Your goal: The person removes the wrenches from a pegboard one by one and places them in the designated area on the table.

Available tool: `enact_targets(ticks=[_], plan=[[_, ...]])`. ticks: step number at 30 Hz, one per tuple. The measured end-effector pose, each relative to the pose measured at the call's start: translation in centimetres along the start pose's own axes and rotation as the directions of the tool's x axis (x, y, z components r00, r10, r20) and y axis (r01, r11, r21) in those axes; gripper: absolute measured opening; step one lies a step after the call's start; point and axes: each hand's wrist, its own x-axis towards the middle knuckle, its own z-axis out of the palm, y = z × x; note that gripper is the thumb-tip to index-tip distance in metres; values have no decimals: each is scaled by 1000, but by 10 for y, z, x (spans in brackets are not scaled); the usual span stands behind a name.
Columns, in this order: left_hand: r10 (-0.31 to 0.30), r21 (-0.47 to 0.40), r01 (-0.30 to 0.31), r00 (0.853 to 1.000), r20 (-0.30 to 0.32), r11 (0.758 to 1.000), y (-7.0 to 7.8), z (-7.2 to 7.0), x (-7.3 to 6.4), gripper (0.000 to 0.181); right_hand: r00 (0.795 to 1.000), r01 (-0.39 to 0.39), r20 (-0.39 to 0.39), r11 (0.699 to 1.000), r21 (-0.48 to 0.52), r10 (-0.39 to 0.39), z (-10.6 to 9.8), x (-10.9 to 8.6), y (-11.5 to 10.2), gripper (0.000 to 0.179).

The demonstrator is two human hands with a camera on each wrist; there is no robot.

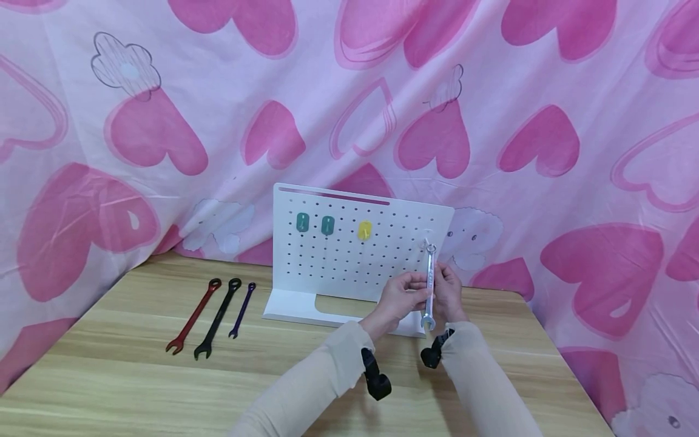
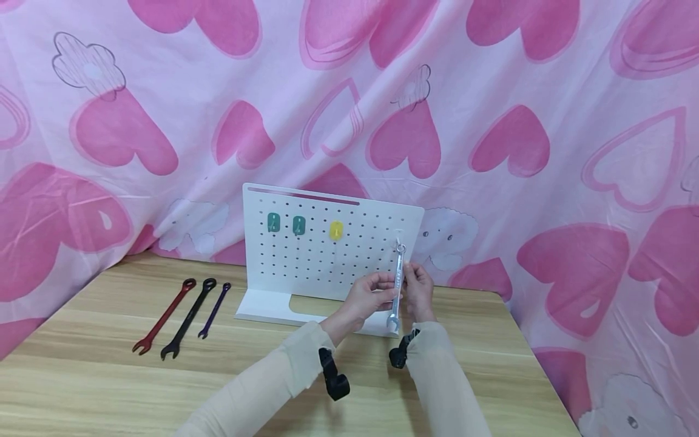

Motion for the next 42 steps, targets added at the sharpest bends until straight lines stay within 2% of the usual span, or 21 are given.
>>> enact_targets(ticks=[8,14,21,30,37,42], plan=[[-7,-6,7,1000,2,1000,4,-1,-2,26,1000,-22,11,999,31,22,2,-1,1,18],[-2,-14,2,1000,11,1000,5,-2,-3,25,1000,-25,0,1000,9,25,-1,1,1,18],[-3,-10,3,1000,10,1000,7,-6,-7,24,1000,8,-4,1000,1,-8,-1,2,3,21],[0,28,0,1000,12,1000,9,-13,-12,24,999,28,18,998,62,-29,0,1,0,21],[3,50,-3,1000,8,999,7,-21,-15,25,997,68,21,986,152,-72,2,3,2,26],[-5,83,5,1000,1,997,6,-28,-19,26,999,44,26,990,134,-47,1,4,2,24]])
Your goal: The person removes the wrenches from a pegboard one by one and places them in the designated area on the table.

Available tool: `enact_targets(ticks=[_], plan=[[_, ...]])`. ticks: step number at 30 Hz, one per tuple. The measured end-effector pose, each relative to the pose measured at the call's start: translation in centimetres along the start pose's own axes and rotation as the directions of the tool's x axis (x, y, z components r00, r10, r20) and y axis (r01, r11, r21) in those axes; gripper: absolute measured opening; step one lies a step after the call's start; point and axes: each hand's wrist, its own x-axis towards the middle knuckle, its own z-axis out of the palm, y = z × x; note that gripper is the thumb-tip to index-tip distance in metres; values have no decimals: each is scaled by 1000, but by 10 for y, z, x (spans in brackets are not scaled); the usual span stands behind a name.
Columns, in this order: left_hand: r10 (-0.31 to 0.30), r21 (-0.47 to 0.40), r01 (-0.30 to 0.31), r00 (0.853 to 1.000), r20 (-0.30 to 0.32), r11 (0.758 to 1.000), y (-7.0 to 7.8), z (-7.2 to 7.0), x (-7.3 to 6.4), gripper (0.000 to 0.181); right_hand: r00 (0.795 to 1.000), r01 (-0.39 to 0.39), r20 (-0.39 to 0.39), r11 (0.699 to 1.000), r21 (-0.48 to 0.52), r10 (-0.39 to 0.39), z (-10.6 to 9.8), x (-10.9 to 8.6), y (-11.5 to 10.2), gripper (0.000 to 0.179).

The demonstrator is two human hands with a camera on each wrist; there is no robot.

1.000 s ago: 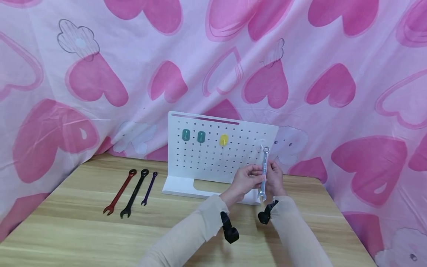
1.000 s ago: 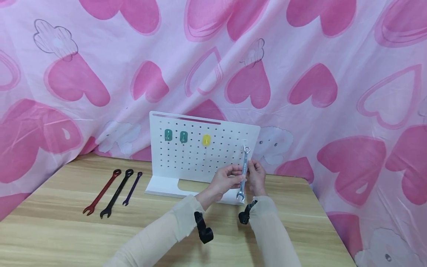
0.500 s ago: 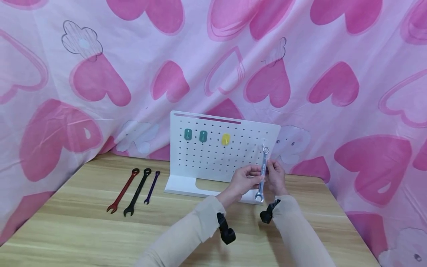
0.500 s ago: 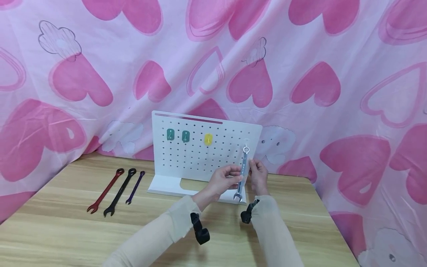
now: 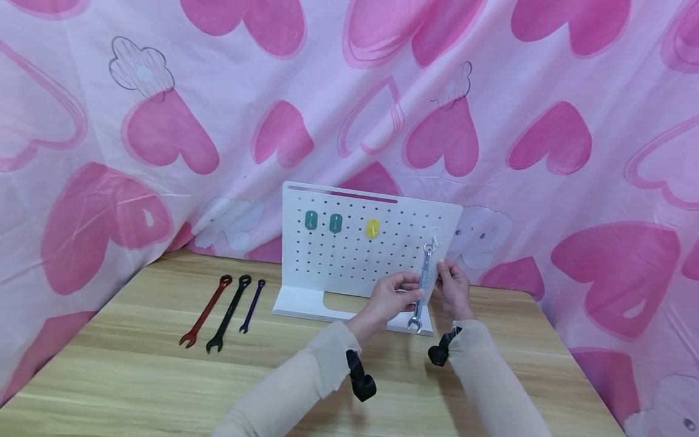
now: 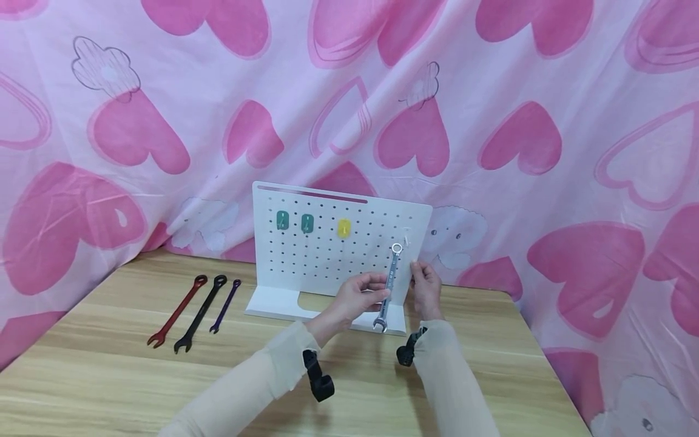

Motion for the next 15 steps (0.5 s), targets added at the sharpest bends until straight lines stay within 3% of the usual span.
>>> enact_targets(ticks=[15], plan=[[13,58,-13,1000,0,998,-4,-15,-5,26,1000,-24,11,998,-62,25,-2,-1,0,18]])
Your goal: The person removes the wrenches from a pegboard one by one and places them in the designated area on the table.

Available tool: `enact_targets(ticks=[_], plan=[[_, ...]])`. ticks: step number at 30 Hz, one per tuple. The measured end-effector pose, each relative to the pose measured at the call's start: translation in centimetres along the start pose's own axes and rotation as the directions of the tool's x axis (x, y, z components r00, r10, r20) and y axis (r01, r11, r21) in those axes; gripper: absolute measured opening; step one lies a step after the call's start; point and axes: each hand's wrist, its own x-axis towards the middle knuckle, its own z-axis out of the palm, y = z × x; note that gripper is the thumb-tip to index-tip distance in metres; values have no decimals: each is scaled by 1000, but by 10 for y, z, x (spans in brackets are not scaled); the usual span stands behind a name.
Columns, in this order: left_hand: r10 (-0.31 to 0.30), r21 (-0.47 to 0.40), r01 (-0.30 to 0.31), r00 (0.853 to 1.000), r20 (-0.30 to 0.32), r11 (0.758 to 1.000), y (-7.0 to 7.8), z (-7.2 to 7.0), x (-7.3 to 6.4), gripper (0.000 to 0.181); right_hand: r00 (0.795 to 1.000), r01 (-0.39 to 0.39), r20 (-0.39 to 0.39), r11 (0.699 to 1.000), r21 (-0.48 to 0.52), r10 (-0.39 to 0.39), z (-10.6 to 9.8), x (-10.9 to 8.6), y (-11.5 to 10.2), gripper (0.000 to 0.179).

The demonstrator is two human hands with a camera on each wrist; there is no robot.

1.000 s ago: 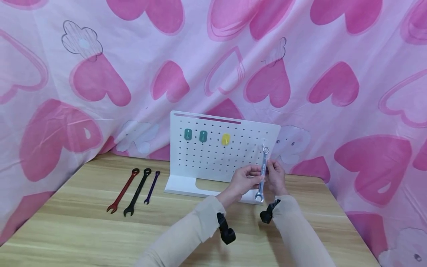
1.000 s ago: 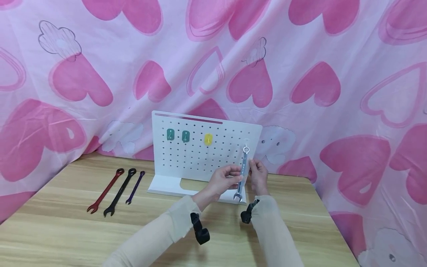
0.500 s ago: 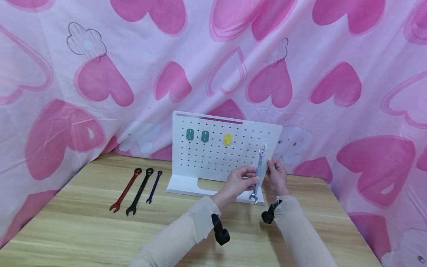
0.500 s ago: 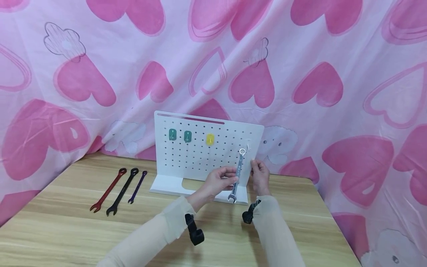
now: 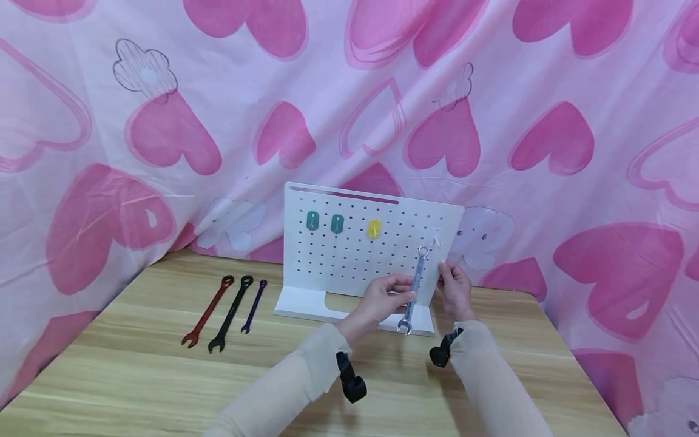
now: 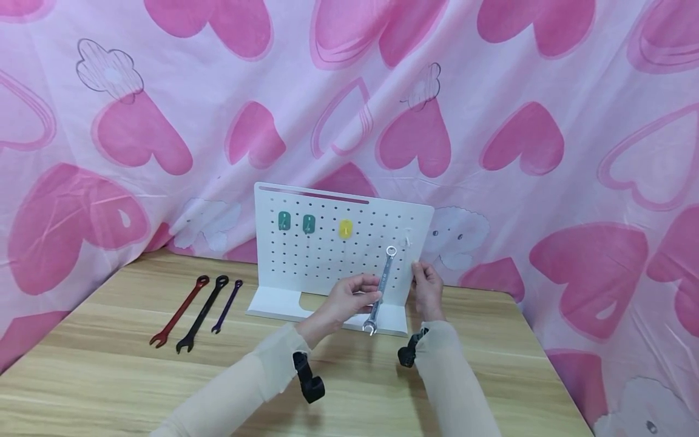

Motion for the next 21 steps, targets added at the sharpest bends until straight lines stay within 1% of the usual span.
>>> enact_targets(ticks=[7,10,18,21], plan=[[-11,4,11,1000,3,1000,-2,-7,-2,24,1000,-12,-5,1000,-8,12,-1,-1,0,18],[-18,4,18,1000,3,1000,-2,-10,-4,24,1000,-8,4,1000,-14,8,0,-1,0,17],[-42,-15,41,999,-27,999,-3,-15,-8,22,1000,-8,3,1000,4,8,1,-4,-2,17],[-46,-17,46,999,-28,999,-5,-18,-8,22,1000,-5,-1,1000,5,5,1,-4,-3,18]])
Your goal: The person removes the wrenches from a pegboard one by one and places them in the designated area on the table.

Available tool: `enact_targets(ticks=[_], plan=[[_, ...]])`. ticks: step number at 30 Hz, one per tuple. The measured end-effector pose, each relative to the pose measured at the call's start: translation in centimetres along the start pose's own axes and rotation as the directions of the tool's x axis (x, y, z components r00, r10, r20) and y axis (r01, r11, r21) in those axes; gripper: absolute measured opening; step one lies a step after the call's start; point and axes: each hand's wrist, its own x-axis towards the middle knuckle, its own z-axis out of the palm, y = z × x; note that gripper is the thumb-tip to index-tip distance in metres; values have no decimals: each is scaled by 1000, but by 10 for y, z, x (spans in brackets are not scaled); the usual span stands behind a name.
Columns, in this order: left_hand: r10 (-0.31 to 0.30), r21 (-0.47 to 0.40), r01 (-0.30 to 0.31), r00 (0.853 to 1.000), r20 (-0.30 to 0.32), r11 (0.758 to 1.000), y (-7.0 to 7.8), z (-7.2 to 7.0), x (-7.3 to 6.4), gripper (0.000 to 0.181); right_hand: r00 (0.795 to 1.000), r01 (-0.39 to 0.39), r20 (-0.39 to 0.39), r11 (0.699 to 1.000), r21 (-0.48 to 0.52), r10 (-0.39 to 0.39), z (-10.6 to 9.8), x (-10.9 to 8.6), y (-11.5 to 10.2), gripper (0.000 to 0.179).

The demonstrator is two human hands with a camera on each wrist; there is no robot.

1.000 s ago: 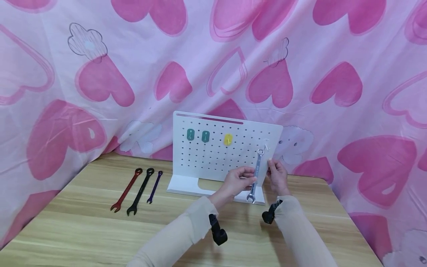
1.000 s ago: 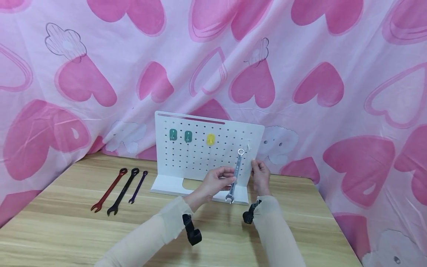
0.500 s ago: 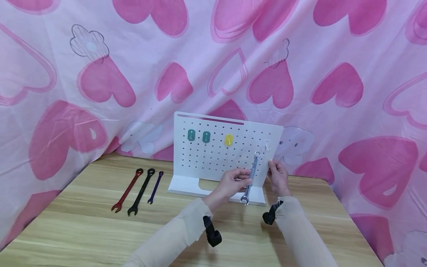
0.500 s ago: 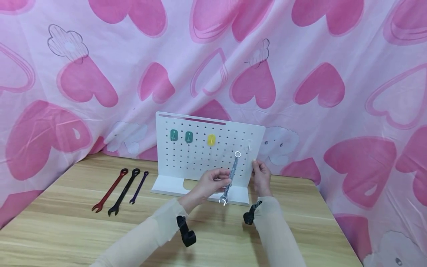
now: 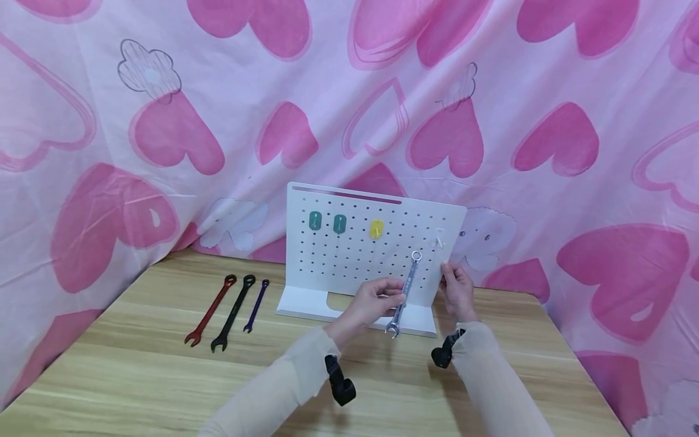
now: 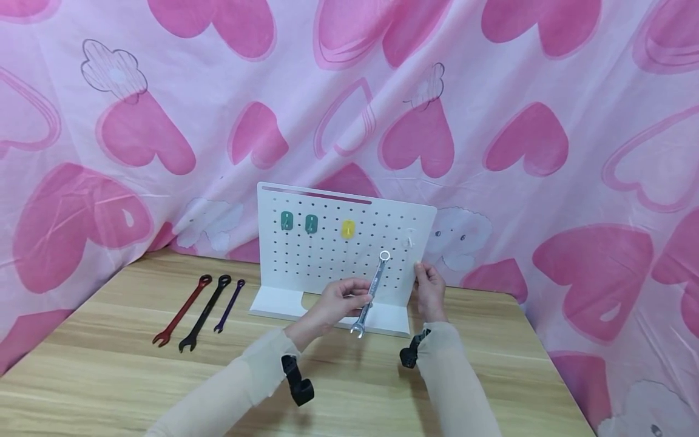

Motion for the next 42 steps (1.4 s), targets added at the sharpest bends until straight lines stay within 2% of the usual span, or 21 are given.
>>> enact_targets(ticks=[4,11,17,26,36,42], plan=[[3,5,-3,1000,5,1000,-3,-5,-1,22,1000,1,-22,1000,13,-1,0,0,0,17],[-1,9,1,1000,21,1000,-7,-15,-3,25,1000,-5,3,1000,-10,5,-3,2,1,14],[0,6,0,1000,24,1000,-10,-25,-4,27,1000,-4,-9,1000,-11,4,-2,2,0,16],[-4,22,4,1000,-10,1000,-14,-40,-10,27,1000,-3,-12,1000,-2,3,-1,4,0,16],[-13,33,15,997,-73,999,-21,-63,-16,27,1000,-5,-23,1000,18,6,-1,5,2,16],[-13,31,17,994,-107,999,-27,-74,-19,26,1000,-21,-23,1000,-16,21,-1,4,1,15]])
